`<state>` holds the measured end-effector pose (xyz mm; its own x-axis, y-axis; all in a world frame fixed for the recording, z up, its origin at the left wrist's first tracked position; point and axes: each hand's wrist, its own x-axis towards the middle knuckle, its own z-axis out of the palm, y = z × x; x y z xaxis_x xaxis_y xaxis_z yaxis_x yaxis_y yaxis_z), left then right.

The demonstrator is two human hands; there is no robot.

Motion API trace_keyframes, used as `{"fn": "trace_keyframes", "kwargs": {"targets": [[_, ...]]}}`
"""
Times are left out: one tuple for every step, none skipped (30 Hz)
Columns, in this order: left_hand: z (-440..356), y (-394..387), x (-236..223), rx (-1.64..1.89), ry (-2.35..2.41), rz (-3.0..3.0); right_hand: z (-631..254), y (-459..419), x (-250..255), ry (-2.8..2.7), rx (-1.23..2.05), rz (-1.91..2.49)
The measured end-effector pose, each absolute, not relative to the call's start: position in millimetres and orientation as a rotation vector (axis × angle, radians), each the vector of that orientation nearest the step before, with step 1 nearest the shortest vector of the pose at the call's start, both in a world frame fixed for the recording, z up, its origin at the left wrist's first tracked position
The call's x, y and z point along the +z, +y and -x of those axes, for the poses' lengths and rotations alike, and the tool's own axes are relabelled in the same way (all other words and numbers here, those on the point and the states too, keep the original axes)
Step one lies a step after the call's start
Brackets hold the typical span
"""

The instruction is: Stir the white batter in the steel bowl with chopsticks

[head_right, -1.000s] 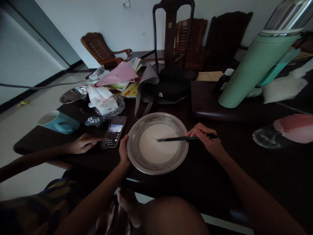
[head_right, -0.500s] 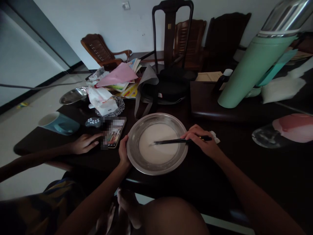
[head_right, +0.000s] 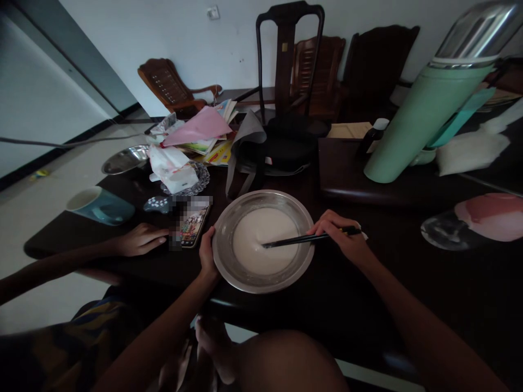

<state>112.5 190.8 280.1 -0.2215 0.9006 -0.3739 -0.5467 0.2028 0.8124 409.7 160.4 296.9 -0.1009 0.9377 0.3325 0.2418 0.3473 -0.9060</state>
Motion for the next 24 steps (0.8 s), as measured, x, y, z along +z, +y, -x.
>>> {"fn": "trace_keyframes", "kwargs": {"targets": [[-112.3,190.7,280.7,1.403,1.166,-0.453,-409.6,160.6,296.5,-1.614,0.853,1.074],[-111.4,190.8,281.4,1.403,1.189,-0.506,-409.7,160.8,296.2,-1.638,0.845,1.068],[-109.7,190.8,282.3,1.408,1.216,-0.582,-409.9,161.2,295.9,-1.652,0.828,1.073],[-107.2,191.0,283.4,1.41,1.252,-0.683,-410.4,161.6,295.7,-1.65,0.81,1.085],[-104.0,191.2,284.6,1.401,1.297,-0.804,-410.9,161.9,295.5,-1.635,0.796,1.097],[-100.1,191.3,285.8,1.379,1.351,-0.937,-411.4,162.1,295.5,-1.616,0.791,1.102],[-96.0,191.5,287.0,1.341,1.41,-1.07,-411.6,162.1,295.4,-1.602,0.797,1.096],[-91.7,191.7,288.0,1.298,1.47,-1.186,-411.6,162.1,295.2,-1.597,0.812,1.083],[-87.7,192.0,288.9,1.257,1.523,-1.282,-411.3,161.9,295.0,-1.607,0.829,1.062],[-84.0,192.3,289.6,1.223,1.568,-1.363,-410.9,161.8,294.8,-1.628,0.842,1.042],[-80.8,192.9,290.1,1.194,1.603,-1.433,-410.4,161.7,294.6,-1.654,0.849,1.03],[-77.9,193.6,290.7,1.165,1.63,-1.507,-410.2,161.7,294.4,-1.671,0.848,1.031],[-75.3,194.7,291.4,1.13,1.656,-1.591,-410.2,161.7,294.4,-1.677,0.841,1.042],[-72.8,196.2,292.3,1.09,1.681,-1.691,-410.5,161.7,294.5,-1.667,0.83,1.055],[-70.3,198.0,293.5,1.04,1.704,-1.806,-410.8,161.7,294.9,-1.645,0.822,1.068],[-67.8,200.0,295.1,0.98,1.725,-1.925,-411.1,161.5,295.4,-1.619,0.82,1.077],[-65.4,202.3,297.1,0.911,1.745,-2.038,-411.1,161.2,296.2,-1.597,0.823,1.08],[-63.3,204.5,299.7,0.831,1.759,-2.131,-410.8,160.7,297.1,-1.588,0.83,1.078],[-61.7,206.3,302.8,0.743,1.77,-2.192,-410.3,160.1,298.1,-1.594,0.838,1.076],[-60.8,207.6,306.5,0.647,1.777,-2.223,-409.8,159.6,299.3,-1.607,0.842,1.072],[-60.8,208.2,310.8,0.549,1.787,-2.233,-409.6,159.1,300.4,-1.623,0.84,1.069],[-61.8,207.8,315.5,0.454,1.809,-2.231,-409.8,158.9,301.4,-1.637,0.831,1.068],[-63.7,206.6,320.6,0.359,1.849,-2.223,-410.4,158.8,302.3,-1.642,0.815,1.073],[-66.2,204.7,325.7,0.268,1.917,-2.209,-411.2,158.8,302.8,-1.638,0.797,1.082]]}}
